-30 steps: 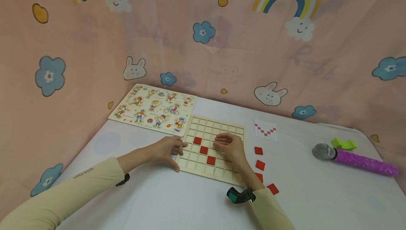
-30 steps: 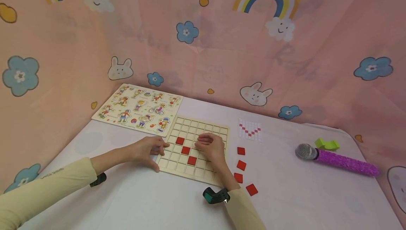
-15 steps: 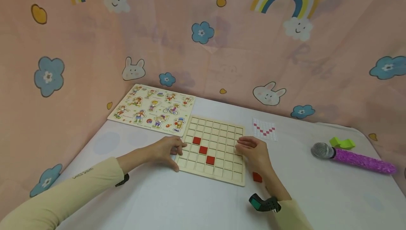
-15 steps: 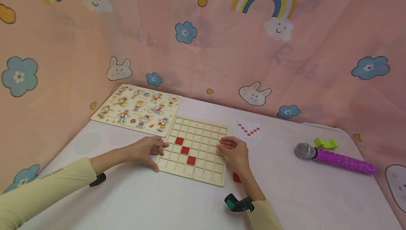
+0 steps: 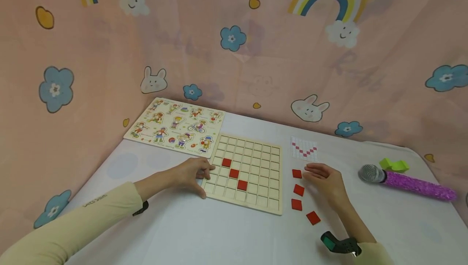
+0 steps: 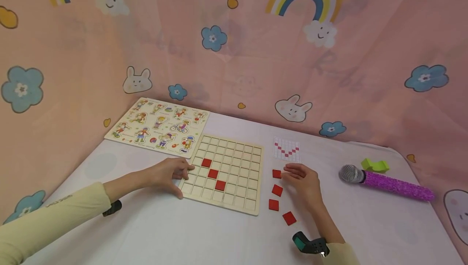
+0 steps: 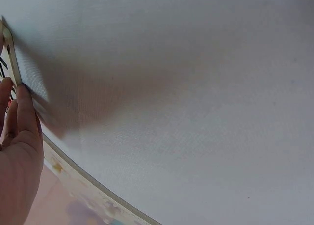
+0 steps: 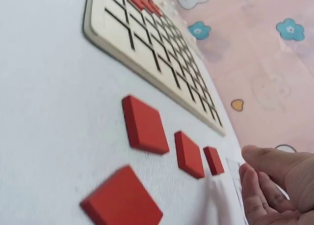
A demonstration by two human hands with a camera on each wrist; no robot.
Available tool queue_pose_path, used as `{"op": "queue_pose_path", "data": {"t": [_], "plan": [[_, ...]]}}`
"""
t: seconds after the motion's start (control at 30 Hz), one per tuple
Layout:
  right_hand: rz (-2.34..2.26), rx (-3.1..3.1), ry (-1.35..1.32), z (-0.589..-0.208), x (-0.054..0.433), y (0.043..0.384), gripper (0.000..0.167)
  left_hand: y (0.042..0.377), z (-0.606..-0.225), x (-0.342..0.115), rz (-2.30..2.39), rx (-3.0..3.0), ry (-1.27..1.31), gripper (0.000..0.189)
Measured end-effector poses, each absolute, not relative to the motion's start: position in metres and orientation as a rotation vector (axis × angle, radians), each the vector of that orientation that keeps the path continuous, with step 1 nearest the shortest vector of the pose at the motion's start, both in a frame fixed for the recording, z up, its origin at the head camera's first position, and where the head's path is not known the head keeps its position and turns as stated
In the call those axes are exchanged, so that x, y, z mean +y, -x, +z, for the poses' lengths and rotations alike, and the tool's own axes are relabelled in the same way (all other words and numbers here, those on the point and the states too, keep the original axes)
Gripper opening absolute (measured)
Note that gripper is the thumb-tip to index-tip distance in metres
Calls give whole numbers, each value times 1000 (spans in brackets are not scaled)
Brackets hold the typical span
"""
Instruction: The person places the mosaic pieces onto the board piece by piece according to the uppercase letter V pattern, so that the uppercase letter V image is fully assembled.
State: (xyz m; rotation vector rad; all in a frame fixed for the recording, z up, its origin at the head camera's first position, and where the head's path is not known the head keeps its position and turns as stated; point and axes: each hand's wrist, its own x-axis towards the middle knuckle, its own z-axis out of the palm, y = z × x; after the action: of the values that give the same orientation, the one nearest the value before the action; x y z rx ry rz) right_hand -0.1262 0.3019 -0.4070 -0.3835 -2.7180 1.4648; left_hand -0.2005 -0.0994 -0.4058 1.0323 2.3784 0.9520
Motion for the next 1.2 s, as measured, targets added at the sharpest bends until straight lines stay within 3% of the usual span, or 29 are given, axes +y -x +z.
{"op": "queue_pose_path", "data": {"t": [0.47, 0.8, 1.2], "plan": [[1457, -2853, -114, -431, 340, 144, 46, 203, -409, -101, 955, 2368, -1051, 41], [1432, -2857, -157, -436, 342, 152, 39, 202, -408, -100, 928, 2397, -1058, 40], [1367, -2810, -19, -433, 336, 148, 41, 201, -407, -101, 920, 2402, -1080, 41]]}}
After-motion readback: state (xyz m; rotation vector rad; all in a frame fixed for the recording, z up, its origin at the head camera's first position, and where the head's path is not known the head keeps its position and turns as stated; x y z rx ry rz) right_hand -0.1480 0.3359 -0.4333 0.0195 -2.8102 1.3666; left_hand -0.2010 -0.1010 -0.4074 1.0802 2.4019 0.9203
